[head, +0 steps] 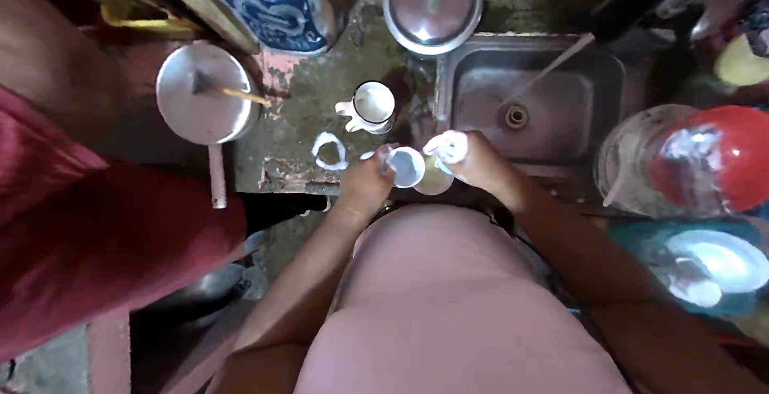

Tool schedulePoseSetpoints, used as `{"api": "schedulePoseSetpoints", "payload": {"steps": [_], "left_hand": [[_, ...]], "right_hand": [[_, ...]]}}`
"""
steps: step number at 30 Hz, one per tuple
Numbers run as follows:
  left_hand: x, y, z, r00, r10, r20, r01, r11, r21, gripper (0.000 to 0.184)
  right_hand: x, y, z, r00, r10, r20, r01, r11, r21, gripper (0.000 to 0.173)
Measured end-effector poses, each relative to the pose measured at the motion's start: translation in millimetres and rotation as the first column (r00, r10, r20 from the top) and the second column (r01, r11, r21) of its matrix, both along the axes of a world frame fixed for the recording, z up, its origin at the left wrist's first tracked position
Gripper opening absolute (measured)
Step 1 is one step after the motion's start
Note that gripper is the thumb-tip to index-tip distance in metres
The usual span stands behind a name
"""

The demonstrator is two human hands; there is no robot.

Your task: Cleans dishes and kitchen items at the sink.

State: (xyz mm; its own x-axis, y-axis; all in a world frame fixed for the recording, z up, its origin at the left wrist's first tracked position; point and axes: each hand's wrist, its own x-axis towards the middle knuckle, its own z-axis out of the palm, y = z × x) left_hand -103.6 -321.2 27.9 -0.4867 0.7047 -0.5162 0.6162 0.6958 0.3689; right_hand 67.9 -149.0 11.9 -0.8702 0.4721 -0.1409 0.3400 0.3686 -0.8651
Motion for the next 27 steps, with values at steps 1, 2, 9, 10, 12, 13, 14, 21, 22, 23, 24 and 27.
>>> {"api": "schedulePoseSetpoints", "payload": {"steps": [1, 2, 9, 10, 12, 13, 14, 21, 22, 23, 24, 27], "left_hand": [[-4.9, -7.6, -4.1, 0.999, 0.048, 0.005, -0.048, 0.999, -0.013, 0.046], [-9.8, -15.4, -10.8, 0.996, 0.089, 0.002, -0.089, 0.996, -0.017, 0.048], [-31.0, -38.2, -38.5, 0.961, 0.278, -0.003, -0.276, 0.953, -0.128, 0.051], [-33.8, -36.6, -43.1, 0.966, 0.26, -0.016, -0.259, 0.955, -0.147, 0.051], [-39.4, -32.7, -52.4, 0.978, 0.206, -0.028, -0.208, 0.965, -0.16, 0.05], [-42.0, -30.0, -56.6, 0.982, 0.186, -0.021, -0.187, 0.968, -0.165, 0.049], [-44.6, -27.3, -60.8, 0.985, 0.171, -0.013, -0.17, 0.971, -0.169, 0.049], [-69.1, -15.8, -67.5, 1.0, 0.024, 0.02, -0.02, 0.985, -0.173, 0.052], [-73.8, -15.7, -68.7, 0.999, 0.015, 0.038, -0.009, 0.987, -0.159, 0.052], [-78.6, -15.4, -70.3, 0.998, 0.007, 0.059, 0.002, 0.989, -0.149, 0.052], [-82.6, -15.7, -72.8, 0.998, -0.002, 0.07, 0.011, 0.99, -0.142, 0.053], [-91.5, -15.8, -75.7, 0.996, -0.04, 0.081, 0.051, 0.988, -0.145, 0.051]], "right_hand": [[-1.0, 6.1, -0.7, 0.999, 0.027, 0.029, -0.027, 1.0, 0.007, 0.018], [-1.5, 12.0, -2.8, 0.995, 0.054, 0.084, -0.057, 0.998, 0.033, 0.019], [4.3, 28.0, -17.6, 0.899, 0.154, 0.41, -0.232, 0.961, 0.148, 0.027], [6.0, 27.2, -18.1, 0.885, 0.13, 0.447, -0.221, 0.963, 0.157, 0.029], [10.7, 24.1, -19.5, 0.857, 0.072, 0.51, -0.179, 0.97, 0.164, 0.034], [13.5, 21.8, -17.7, 0.848, 0.044, 0.528, -0.152, 0.975, 0.162, 0.036], [16.5, 19.1, -15.0, 0.84, 0.019, 0.542, -0.128, 0.978, 0.163, 0.036], [33.0, -4.8, 11.5, 0.76, -0.085, 0.644, 0.016, 0.994, 0.111, 0.035], [33.5, -8.8, 15.6, 0.747, -0.103, 0.657, 0.053, 0.994, 0.096, 0.036], [34.6, -12.9, 17.1, 0.737, -0.129, 0.664, 0.083, 0.991, 0.102, 0.038], [35.3, -17.6, 17.9, 0.73, -0.153, 0.666, 0.108, 0.988, 0.108, 0.038], [33.9, -32.1, 18.4, 0.718, -0.207, 0.664, 0.151, 0.978, 0.142, 0.038]]}}
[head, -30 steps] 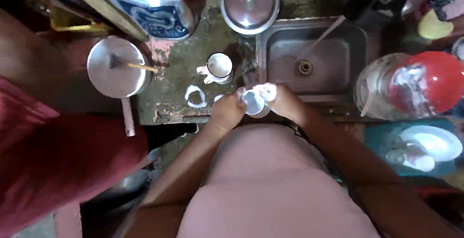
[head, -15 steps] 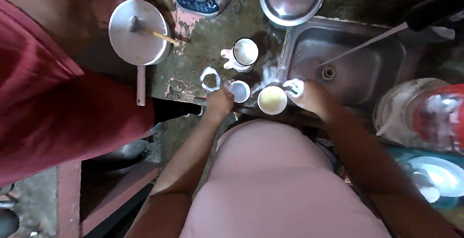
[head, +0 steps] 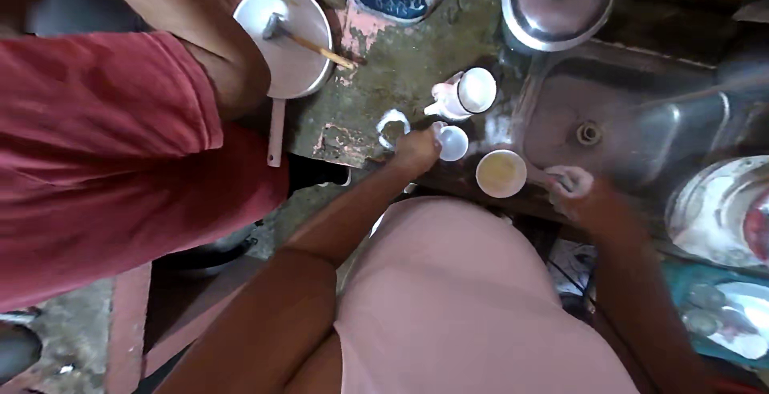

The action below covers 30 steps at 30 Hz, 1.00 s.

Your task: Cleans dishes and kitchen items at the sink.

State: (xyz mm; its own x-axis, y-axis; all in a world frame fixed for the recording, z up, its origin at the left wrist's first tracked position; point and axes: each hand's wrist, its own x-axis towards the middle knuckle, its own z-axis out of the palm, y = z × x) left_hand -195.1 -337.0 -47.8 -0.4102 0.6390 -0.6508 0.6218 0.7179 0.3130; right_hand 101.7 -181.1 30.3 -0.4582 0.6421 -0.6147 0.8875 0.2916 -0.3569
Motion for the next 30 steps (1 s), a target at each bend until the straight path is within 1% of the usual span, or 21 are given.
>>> {"api": "schedulePoseSetpoints", "payload": {"steps": [3, 6, 9, 12, 15, 18, 21, 23, 26, 28, 30], "left_hand": [[-5.8, -1.5, -1.0, 0.999, -0.04, -0.006, 0.04, 0.999, 0.014, 0.05], [-10.5, -4.8, -7.9, 0.998, -0.055, -0.008, 0.055, 0.997, 0.053, 0.05], [-13.3, -8.4, -15.6, 0.998, -0.06, -0.008, 0.06, 0.994, 0.09, 0.048], [-13.6, -12.2, -24.4, 0.999, -0.043, -0.029, 0.046, 0.989, 0.137, 0.045], [-15.2, -19.1, -28.3, 1.0, -0.003, -0.03, 0.009, 0.976, 0.219, 0.041], [-13.6, -29.6, -26.4, 0.999, 0.033, -0.041, -0.018, 0.947, 0.32, 0.04], [-9.8, -45.2, -24.7, 0.995, 0.07, -0.071, -0.034, 0.908, 0.417, 0.044], [-5.4, -57.7, -26.1, 0.985, 0.114, -0.13, -0.045, 0.893, 0.447, 0.048], [9.6, -74.9, -17.0, 0.956, 0.232, -0.178, -0.134, 0.889, 0.437, 0.051], [19.8, -90.5, -16.8, 0.929, 0.299, -0.218, -0.186, 0.886, 0.424, 0.053], [28.2, -111.5, -21.3, 0.897, 0.35, -0.271, -0.204, 0.87, 0.448, 0.055]], "right_hand": [[-3.5, -12.5, 3.2, 0.999, -0.012, 0.034, 0.011, 1.0, 0.005, 0.039], [-3.3, -20.1, 2.2, 1.0, -0.027, 0.007, 0.027, 0.999, 0.017, 0.035], [1.1, -21.5, 1.1, 0.998, -0.056, 0.019, 0.056, 0.998, 0.009, 0.032], [9.8, -18.4, -0.4, 0.997, -0.067, 0.03, 0.064, 0.995, 0.076, 0.034], [22.4, -5.4, -3.7, 0.994, -0.087, 0.067, 0.078, 0.988, 0.133, 0.038], [41.5, 17.9, -10.3, 0.989, -0.103, 0.107, 0.087, 0.985, 0.15, 0.041], [63.0, 42.4, -14.3, 0.993, -0.084, 0.088, 0.069, 0.985, 0.161, 0.044], [71.8, 58.9, -15.3, 0.993, -0.082, 0.088, 0.067, 0.985, 0.158, 0.04], [75.8, 84.5, -21.7, 0.998, -0.018, 0.06, 0.01, 0.992, 0.125, 0.035], [69.8, 96.3, -30.6, 0.996, 0.081, 0.024, -0.083, 0.991, 0.101, 0.03], [57.1, 101.1, -44.3, 0.984, 0.169, -0.06, -0.164, 0.984, 0.073, 0.027]]}}
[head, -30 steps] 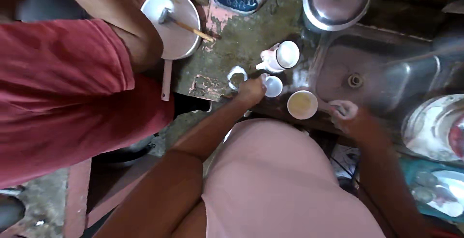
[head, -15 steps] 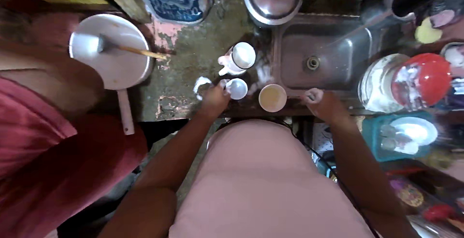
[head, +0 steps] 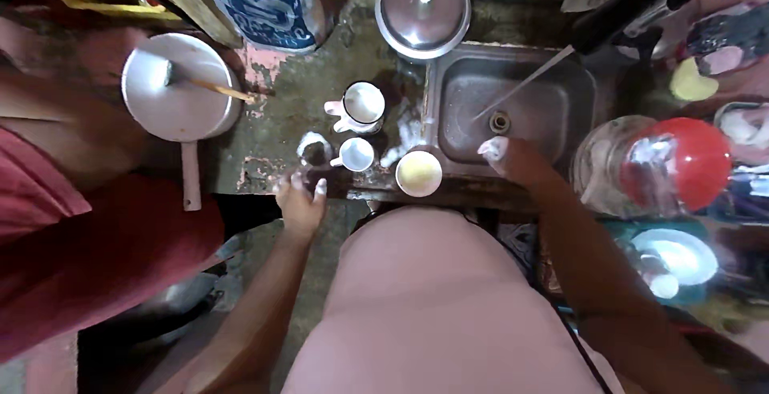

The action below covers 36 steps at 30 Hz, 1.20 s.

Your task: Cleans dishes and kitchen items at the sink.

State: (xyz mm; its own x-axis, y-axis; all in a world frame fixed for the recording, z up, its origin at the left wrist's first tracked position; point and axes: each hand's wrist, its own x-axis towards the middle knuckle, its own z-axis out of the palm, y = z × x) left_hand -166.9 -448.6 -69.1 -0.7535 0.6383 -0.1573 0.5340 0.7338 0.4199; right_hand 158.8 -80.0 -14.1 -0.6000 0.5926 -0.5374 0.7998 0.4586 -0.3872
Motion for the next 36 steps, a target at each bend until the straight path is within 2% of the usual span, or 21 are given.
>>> {"api": "schedulePoseSetpoints", "payload": {"steps": [4, 6, 10, 14, 16, 18, 21, 24, 28, 30, 32, 34, 36], "left_hand": [[17.1, -50.0, -9.9, 0.982, 0.118, -0.146, -0.117, 0.993, 0.018, 0.057], [26.3, -76.7, -11.0, 0.965, 0.189, -0.182, -0.191, 0.981, 0.003, 0.06], [44.2, -136.8, -23.1, 0.936, 0.257, -0.241, -0.282, 0.957, -0.076, 0.06], [62.3, -194.0, -33.1, 0.936, 0.305, -0.174, -0.346, 0.888, -0.305, 0.057], [66.0, -219.8, -40.0, 0.936, 0.327, -0.131, -0.351, 0.836, -0.422, 0.055], [64.8, -237.5, -42.5, 0.926, 0.373, -0.058, -0.342, 0.765, -0.545, 0.052], [50.7, -254.8, -47.5, 0.869, 0.483, 0.108, -0.27, 0.645, -0.715, 0.054], [31.0, -265.6, -59.3, 0.804, 0.544, 0.241, -0.158, 0.586, -0.795, 0.053], [-2.3, -272.8, -82.8, 0.749, 0.522, 0.409, -0.002, 0.618, -0.786, 0.048], [-19.0, -274.2, -95.2, 0.71, 0.502, 0.493, 0.067, 0.65, -0.757, 0.049], [-35.1, -270.5, -103.3, 0.682, 0.499, 0.535, 0.084, 0.673, -0.735, 0.049], [-49.3, -254.4, -98.0, 0.654, 0.509, 0.56, 0.098, 0.678, -0.729, 0.051], [-61.4, -225.1, -77.8, 0.617, 0.523, 0.588, 0.106, 0.685, -0.721, 0.051]], "right_hand": [[-51.8, 2.5, -11.7, 0.984, 0.013, -0.175, -0.048, 0.98, -0.195, 0.027], [-85.7, 8.4, -11.0, 0.959, -0.023, -0.283, -0.041, 0.975, -0.219, 0.031], [-169.1, 50.9, -7.7, 0.897, -0.118, -0.425, 0.094, 0.993, -0.078, 0.04], [-249.6, 100.8, 10.3, 0.885, -0.216, -0.413, 0.277, 0.956, 0.094, 0.059], [-276.1, 119.2, 12.4, 0.912, -0.214, -0.351, 0.291, 0.939, 0.184, 0.064], [-294.4, 137.2, 1.9, 0.952, -0.143, -0.272, 0.219, 0.937, 0.271, 0.064], [-307.2, 150.5, -11.9, 0.981, -0.041, -0.189, 0.112, 0.917, 0.382, 0.051], [-307.6, 156.1, -5.6, 0.971, -0.065, -0.23, 0.149, 0.918, 0.366, 0.044], [-296.5, 168.2, 27.5, 0.901, -0.178, -0.395, 0.278, 0.937, 0.211, 0.047], [-287.1, 165.4, 60.3, 0.876, -0.269, -0.4, 0.359, 0.917, 0.171, 0.044], [-277.0, 174.8, 72.1, 0.815, -0.34, -0.469, 0.452, 0.88, 0.146, 0.04], [-262.8, 180.5, 76.7, 0.751, -0.373, -0.545, 0.486, 0.871, 0.073, 0.036], [-251.0, 177.7, 80.9, 0.718, -0.387, -0.578, 0.488, 0.873, 0.021, 0.036]]}}
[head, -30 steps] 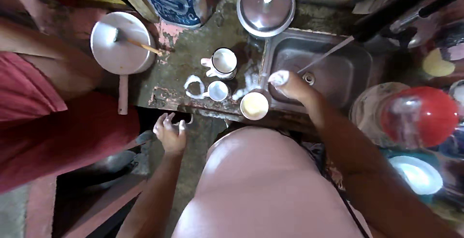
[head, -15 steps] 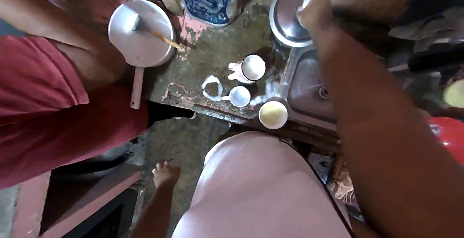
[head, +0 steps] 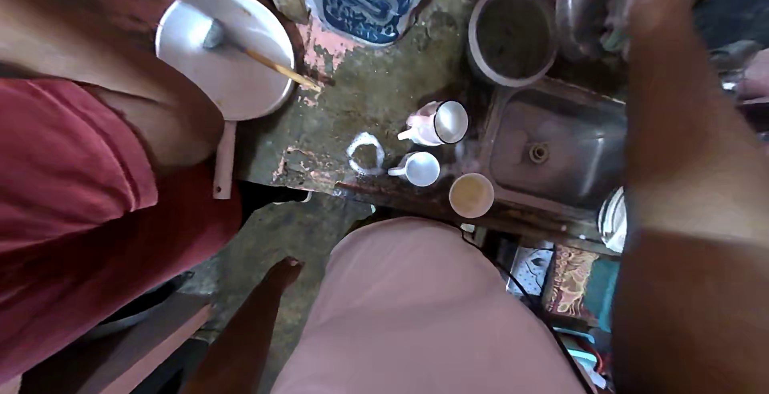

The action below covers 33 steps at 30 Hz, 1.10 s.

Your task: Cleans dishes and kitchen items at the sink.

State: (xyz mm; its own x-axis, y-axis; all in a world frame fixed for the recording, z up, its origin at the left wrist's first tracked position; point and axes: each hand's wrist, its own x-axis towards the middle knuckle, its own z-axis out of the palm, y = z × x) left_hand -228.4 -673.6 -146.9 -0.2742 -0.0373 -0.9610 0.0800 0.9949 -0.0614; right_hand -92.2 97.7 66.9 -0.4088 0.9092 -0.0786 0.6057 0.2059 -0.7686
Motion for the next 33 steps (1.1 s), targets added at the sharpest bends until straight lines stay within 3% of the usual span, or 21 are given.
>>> {"api": "schedulePoseSetpoints", "payload": {"steps": [5, 8, 13, 15, 19, 21, 23, 26, 33], "left_hand": [[-17.5, -4.4, -8.4, 0.998, -0.057, -0.024, 0.057, 0.998, 0.027, 0.057], [-17.2, 2.5, 0.2, 1.0, -0.007, 0.028, 0.008, 0.999, -0.04, 0.06], [14.9, -46.9, -46.4, 0.998, -0.027, -0.048, 0.025, 0.999, -0.038, 0.055], [40.7, -47.7, -38.0, 0.991, 0.044, -0.127, -0.043, 0.999, 0.009, 0.053], [78.0, -28.9, 9.2, 0.997, 0.029, -0.069, -0.026, 0.999, 0.046, 0.054], [96.6, -11.4, 28.5, 0.987, 0.145, -0.077, -0.144, 0.989, 0.019, 0.053], [108.9, -26.5, 14.6, 0.977, 0.196, -0.079, -0.197, 0.98, -0.007, 0.052], [119.9, -48.9, -11.1, 0.977, 0.189, -0.101, -0.194, 0.98, -0.038, 0.051], [111.5, -15.0, 11.5, 0.98, 0.172, -0.104, -0.18, 0.981, -0.077, 0.055]], "right_hand": [[14.7, -29.9, 7.3, 0.998, -0.018, 0.056, 0.017, 1.0, 0.024, 0.034], [16.7, -46.3, 3.4, 0.993, 0.005, 0.116, -0.009, 0.999, 0.035, 0.035], [25.3, -103.0, 1.7, 0.963, 0.215, 0.16, -0.204, 0.976, -0.079, 0.034], [37.1, -129.9, -3.0, 0.934, 0.313, 0.173, -0.288, 0.945, -0.155, 0.033], [74.1, -161.8, -33.3, 0.899, 0.402, 0.176, -0.351, 0.899, -0.262, 0.036], [92.4, -168.6, -49.4, 0.895, 0.404, 0.189, -0.339, 0.891, -0.301, 0.038], [107.9, -170.7, -65.7, 0.891, 0.391, 0.231, -0.315, 0.898, -0.307, 0.039], [135.8, -164.2, -88.4, 0.881, 0.372, 0.292, -0.302, 0.918, -0.257, 0.045], [214.7, -134.7, -101.0, 0.917, 0.218, 0.334, -0.144, 0.962, -0.233, 0.05]]}}
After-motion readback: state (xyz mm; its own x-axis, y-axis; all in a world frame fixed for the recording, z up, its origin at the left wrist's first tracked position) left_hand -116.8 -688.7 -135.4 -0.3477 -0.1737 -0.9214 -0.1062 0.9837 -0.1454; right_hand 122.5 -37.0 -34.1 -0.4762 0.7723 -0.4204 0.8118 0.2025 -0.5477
